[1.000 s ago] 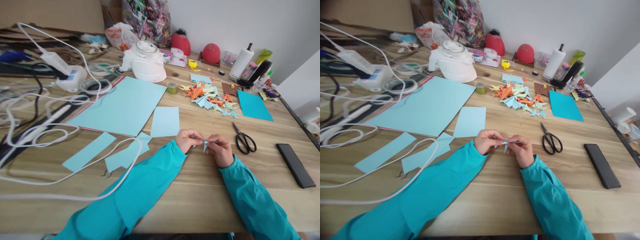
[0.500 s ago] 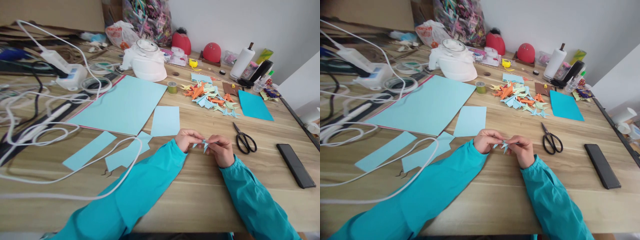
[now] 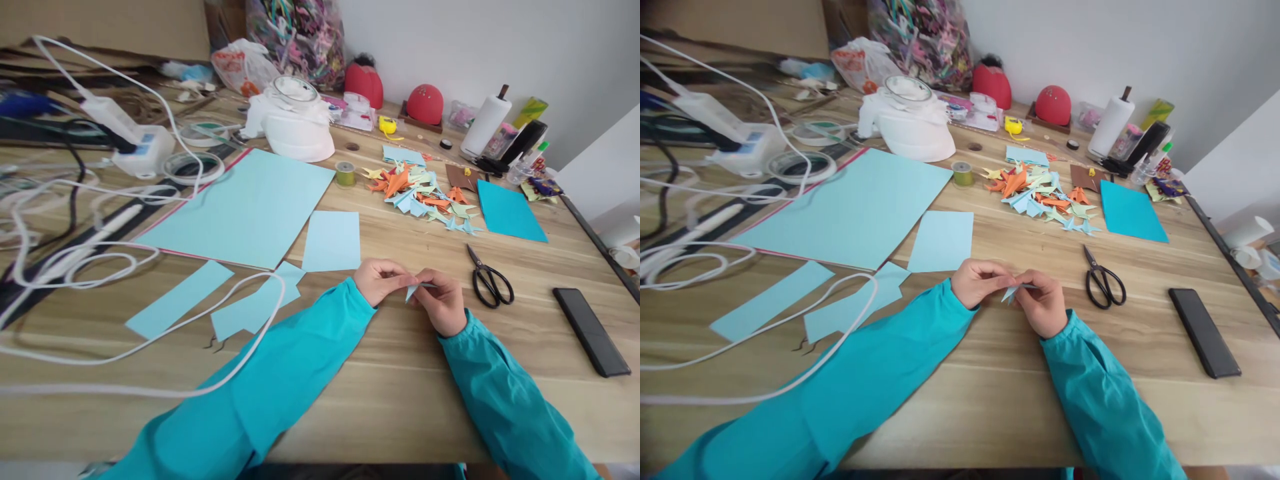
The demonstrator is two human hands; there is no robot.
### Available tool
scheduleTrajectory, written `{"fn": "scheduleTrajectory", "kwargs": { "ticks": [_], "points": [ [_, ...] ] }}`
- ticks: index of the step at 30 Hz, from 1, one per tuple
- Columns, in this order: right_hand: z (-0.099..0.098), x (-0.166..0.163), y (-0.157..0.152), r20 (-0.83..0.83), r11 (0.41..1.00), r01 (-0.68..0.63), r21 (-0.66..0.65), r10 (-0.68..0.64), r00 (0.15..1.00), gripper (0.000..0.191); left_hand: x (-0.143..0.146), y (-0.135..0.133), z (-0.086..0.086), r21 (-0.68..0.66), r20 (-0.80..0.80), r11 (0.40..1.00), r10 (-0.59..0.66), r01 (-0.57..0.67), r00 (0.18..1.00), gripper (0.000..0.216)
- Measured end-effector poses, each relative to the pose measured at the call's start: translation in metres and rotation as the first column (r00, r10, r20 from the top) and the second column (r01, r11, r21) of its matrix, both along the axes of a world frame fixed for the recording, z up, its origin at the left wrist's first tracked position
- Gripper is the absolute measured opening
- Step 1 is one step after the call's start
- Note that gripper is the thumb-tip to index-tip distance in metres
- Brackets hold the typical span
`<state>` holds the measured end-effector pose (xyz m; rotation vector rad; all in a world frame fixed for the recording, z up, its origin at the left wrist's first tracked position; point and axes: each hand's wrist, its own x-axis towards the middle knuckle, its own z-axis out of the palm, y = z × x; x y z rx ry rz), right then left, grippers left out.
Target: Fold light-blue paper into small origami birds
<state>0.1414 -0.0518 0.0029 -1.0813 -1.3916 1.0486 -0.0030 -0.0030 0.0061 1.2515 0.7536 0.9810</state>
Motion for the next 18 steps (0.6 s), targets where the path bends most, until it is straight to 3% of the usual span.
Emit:
{"fn": "scheduleTrajectory", "kwargs": {
  "ticks": [6, 12, 18],
  "points": [
    [0.0027, -0.0029, 0.0, -0.047, 0.997, 0.072, -0.042, -0.074, 0.996, 0.025, -0.0012, 0.0018, -0.0043, 0.069, 0.034, 0.997, -0.024, 0.021, 0.999, 0.031],
    [0.0012, -0.0007, 0.0017, -0.011, 0.988, 0.154, 0.0, -0.154, 0.988, 0.016, -0.0029, 0.0021, -0.0028, 0.044, 0.059, 0.999, -0.03, 0.027, 0.998, 0.028],
    [-0.0002, 0.0012, 0.003, -0.001, 0.983, 0.182, 0.027, -0.182, 0.983, 0.009, -0.0035, 0.0009, -0.005, 0.075, -0.017, 0.997, 0.006, -0.004, 1.0, 0.031]
  ]
}}
